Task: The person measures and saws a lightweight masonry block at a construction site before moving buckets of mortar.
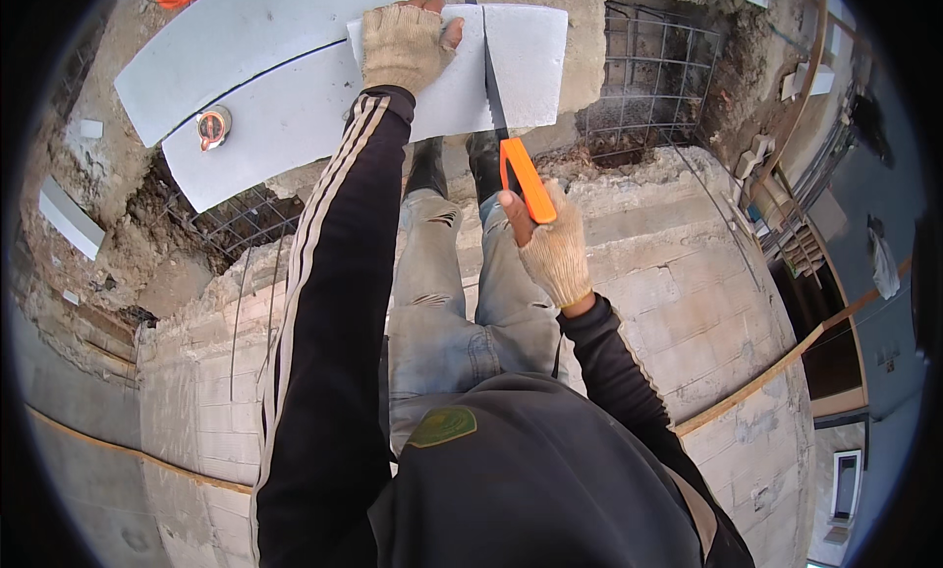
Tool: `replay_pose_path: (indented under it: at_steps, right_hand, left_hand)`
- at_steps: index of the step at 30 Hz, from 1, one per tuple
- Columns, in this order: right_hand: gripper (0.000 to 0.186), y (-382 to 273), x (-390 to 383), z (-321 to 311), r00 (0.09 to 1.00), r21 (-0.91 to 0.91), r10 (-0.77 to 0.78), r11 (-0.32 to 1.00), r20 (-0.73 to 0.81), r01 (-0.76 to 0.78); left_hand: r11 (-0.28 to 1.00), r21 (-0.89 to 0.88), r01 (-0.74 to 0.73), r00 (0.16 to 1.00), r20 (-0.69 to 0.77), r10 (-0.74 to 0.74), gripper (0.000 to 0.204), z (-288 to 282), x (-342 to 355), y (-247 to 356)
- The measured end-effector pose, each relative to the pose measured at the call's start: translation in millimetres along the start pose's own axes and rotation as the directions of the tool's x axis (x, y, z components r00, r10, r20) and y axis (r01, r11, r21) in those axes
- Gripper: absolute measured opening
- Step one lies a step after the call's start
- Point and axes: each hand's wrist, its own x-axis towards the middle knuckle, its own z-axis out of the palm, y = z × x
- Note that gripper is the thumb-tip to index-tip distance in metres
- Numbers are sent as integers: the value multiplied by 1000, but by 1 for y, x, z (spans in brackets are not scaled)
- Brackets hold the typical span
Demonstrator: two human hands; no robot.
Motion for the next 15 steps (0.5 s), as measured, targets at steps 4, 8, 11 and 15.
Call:
replay_pose_path:
  at_steps: [4,8,11,15]
  right_hand:
    - [42,-1,-23,6,1000,3,-16,1000,-10,16]
    - [41,4,-106,-27,998,-1,-41,999,47,41]
    - [33,-1,-43,-10,999,-34,13,999,35,-12]
    - [38,-4,-10,8,1000,53,-14,998,-24,15]
  left_hand:
    - [1000,13,22,998,51,-23,51,3,-9,-3]
    - [999,43,3,998,-60,-1,49,7,-6,-6]
    - [1000,18,5,999,49,-6,49,-1,-5,3]
    - [1000,-15,-8,1000,-10,8,49,2,-7,1]
